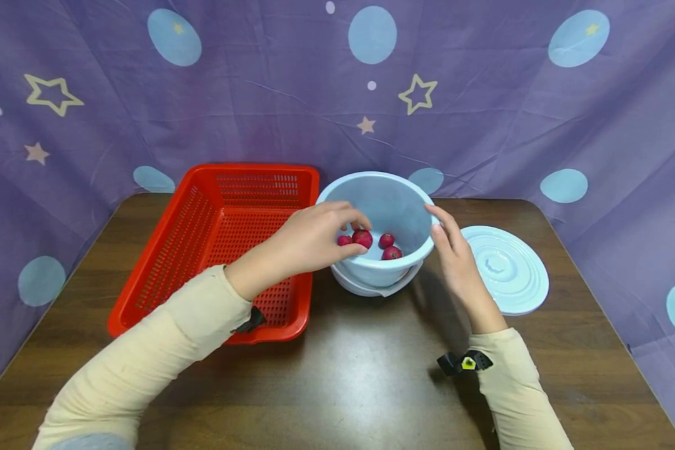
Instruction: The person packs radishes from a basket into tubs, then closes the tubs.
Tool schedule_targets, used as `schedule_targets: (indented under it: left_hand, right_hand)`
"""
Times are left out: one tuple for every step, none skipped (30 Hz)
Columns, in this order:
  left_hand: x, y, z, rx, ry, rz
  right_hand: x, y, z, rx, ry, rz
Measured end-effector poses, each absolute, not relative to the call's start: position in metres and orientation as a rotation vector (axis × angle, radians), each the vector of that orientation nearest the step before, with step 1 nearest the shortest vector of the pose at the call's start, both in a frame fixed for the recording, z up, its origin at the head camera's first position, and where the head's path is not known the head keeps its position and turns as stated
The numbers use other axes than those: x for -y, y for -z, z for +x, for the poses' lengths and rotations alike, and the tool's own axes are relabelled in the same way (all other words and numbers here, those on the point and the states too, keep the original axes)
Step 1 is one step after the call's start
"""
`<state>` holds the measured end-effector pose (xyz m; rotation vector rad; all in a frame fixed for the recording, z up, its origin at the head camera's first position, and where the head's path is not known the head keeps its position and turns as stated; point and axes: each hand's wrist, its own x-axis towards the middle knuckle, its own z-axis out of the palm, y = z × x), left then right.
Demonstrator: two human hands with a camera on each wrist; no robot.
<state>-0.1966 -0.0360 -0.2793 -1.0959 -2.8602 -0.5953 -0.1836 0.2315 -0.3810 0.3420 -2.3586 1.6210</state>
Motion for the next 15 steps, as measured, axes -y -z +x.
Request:
schedule_targets:
  left_hand:
    - [0.0361, 0.2797, -0.1965, 2.862, 0.587, -1.094]
    - [0.0361, 0.2801, -0.1963, 2.862, 0.578, -1.092]
    - [0.0362, 0.2805, -0.1962, 2.86, 0.569, -1.091]
    - [0.0362, 0.2809, -0.1961, 2.859, 0.565, -1.091]
    - [0.0363, 0.2813, -0.196, 2.856, 0.565, -1.089]
    - [0.0363, 0.2816, -0.1958, 2.853, 0.566, -1.088]
    - [0.0364, 0.2818, -0.1956, 2.849, 0.567, -1.088]
    - [0.0364, 0.2818, -0.1952, 2.843, 0.569, -1.089]
    - [0.0363, 0.2817, -0.1949, 2.835, 0.575, -1.092]
    - [0.0362, 0.2815, -0.1942, 2.827, 0.585, -1.096]
    - [0.036, 0.2812, -0.1935, 2.819, 0.59, -1.101]
    - [0.0358, 0.2805, -0.1925, 2.811, 0.595, -1.107]
    - [0.0356, 0.2796, -0.1914, 2.802, 0.601, -1.112]
    - [0.0352, 0.2786, -0.1901, 2.791, 0.606, -1.117]
    - [0.0349, 0.277, -0.1887, 2.777, 0.619, -1.125]
  right_hand:
    - [-0.2314, 0.3811, -0.1837, 2.358, -1.62, 0.343]
    - [-0.2314, 0.3812, -0.1839, 2.357, -1.621, 0.345]
    - [-0.2313, 0.3812, -0.1839, 2.357, -1.62, 0.345]
    - [-0.2313, 0.3813, -0.184, 2.358, -1.618, 0.344]
    - [-0.2313, 0.3814, -0.184, 2.359, -1.616, 0.343]
    - [-0.2313, 0.3814, -0.184, 2.36, -1.613, 0.342]
    - [-0.2313, 0.3814, -0.1839, 2.361, -1.611, 0.34]
    - [-0.2312, 0.3814, -0.1839, 2.362, -1.61, 0.339]
    - [-0.2313, 0.3814, -0.1838, 2.363, -1.608, 0.338]
    - [-0.2313, 0.3813, -0.1836, 2.365, -1.608, 0.337]
    - [-0.2314, 0.3809, -0.1833, 2.367, -1.607, 0.338]
    - [-0.2315, 0.3806, -0.183, 2.37, -1.604, 0.337]
    - [-0.2317, 0.3803, -0.1826, 2.375, -1.6, 0.336]
    - [-0.2321, 0.3798, -0.1823, 2.381, -1.596, 0.336]
    - [-0.2324, 0.3792, -0.1819, 2.39, -1.59, 0.336]
